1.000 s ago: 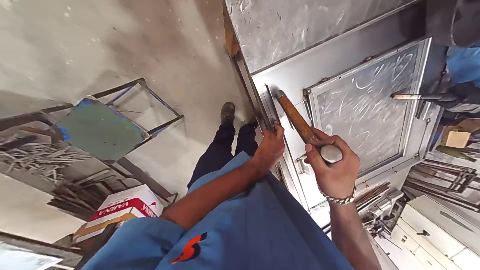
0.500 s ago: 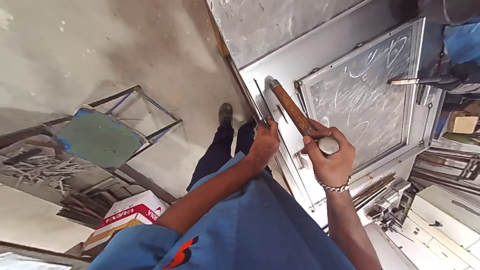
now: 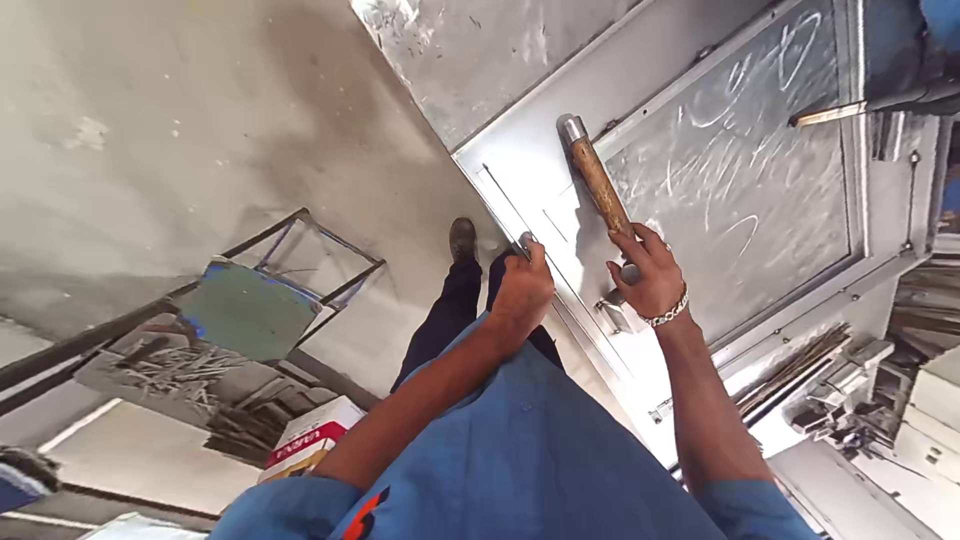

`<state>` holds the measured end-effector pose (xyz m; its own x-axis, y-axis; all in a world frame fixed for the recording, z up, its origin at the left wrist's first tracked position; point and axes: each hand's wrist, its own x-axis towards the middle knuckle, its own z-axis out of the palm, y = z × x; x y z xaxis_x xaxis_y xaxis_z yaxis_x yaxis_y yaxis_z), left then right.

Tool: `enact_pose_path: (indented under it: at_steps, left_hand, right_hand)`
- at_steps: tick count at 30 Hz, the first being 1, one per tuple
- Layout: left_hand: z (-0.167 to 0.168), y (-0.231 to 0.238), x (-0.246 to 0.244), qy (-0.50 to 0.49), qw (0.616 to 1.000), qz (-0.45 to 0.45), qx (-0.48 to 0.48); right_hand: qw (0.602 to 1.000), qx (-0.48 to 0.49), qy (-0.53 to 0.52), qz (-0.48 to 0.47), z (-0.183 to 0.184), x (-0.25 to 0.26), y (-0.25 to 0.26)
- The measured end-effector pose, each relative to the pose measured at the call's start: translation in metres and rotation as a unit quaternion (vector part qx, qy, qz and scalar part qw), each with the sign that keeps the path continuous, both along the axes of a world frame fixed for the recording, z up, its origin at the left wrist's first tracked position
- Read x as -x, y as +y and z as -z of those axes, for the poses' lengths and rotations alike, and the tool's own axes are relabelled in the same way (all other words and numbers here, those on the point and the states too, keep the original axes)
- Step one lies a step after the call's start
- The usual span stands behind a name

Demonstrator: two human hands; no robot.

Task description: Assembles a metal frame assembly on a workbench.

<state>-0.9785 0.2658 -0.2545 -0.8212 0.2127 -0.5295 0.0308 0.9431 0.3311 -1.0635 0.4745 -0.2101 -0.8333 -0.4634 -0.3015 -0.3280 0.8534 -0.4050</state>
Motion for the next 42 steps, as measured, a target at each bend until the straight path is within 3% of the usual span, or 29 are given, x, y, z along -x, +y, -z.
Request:
enact_pose_path:
  at_steps: [5,8,15,28,31,37,40,42]
  left_hand:
    - [-0.003,-0.005,0.002,-0.03,0.999,-0.022,-0.016]
    - [-0.008,-0.004,0.01,-0.073,0.997,-0.011,-0.005]
    - [-0.006,-0.001,0.003,-0.058,0.997,0.026,0.045]
    - [-0.023,0.003,0.011,-0.119,0.989,0.028,0.085]
    - [-0.034,0.008,0.005,-0.111,0.989,0.056,0.081]
    - [-0.029,0.005,-0.007,-0.039,0.993,0.097,0.062]
    - [-0.027,0.003,-0.005,-0.045,0.989,0.1,0.096]
    - [-0.027,0.008,-0.004,-0.049,0.989,0.099,0.102]
  right_hand:
    - [0.994,0.001,0.102,0.039,0.024,0.001,0.03]
    - [0.99,-0.024,0.089,0.102,0.038,0.002,0.047]
    - [0.985,-0.052,0.02,0.166,0.058,-0.003,0.083]
    - [0.978,-0.09,-0.055,0.182,0.047,-0.002,0.077]
    - [0.967,-0.056,-0.014,0.247,0.027,-0.02,0.076]
    - [0.9,0.028,0.084,0.426,-0.018,-0.109,0.096]
    - [0.829,0.057,0.104,0.547,-0.023,-0.182,0.138]
    - [0.76,0.049,0.071,0.644,-0.025,-0.235,0.188]
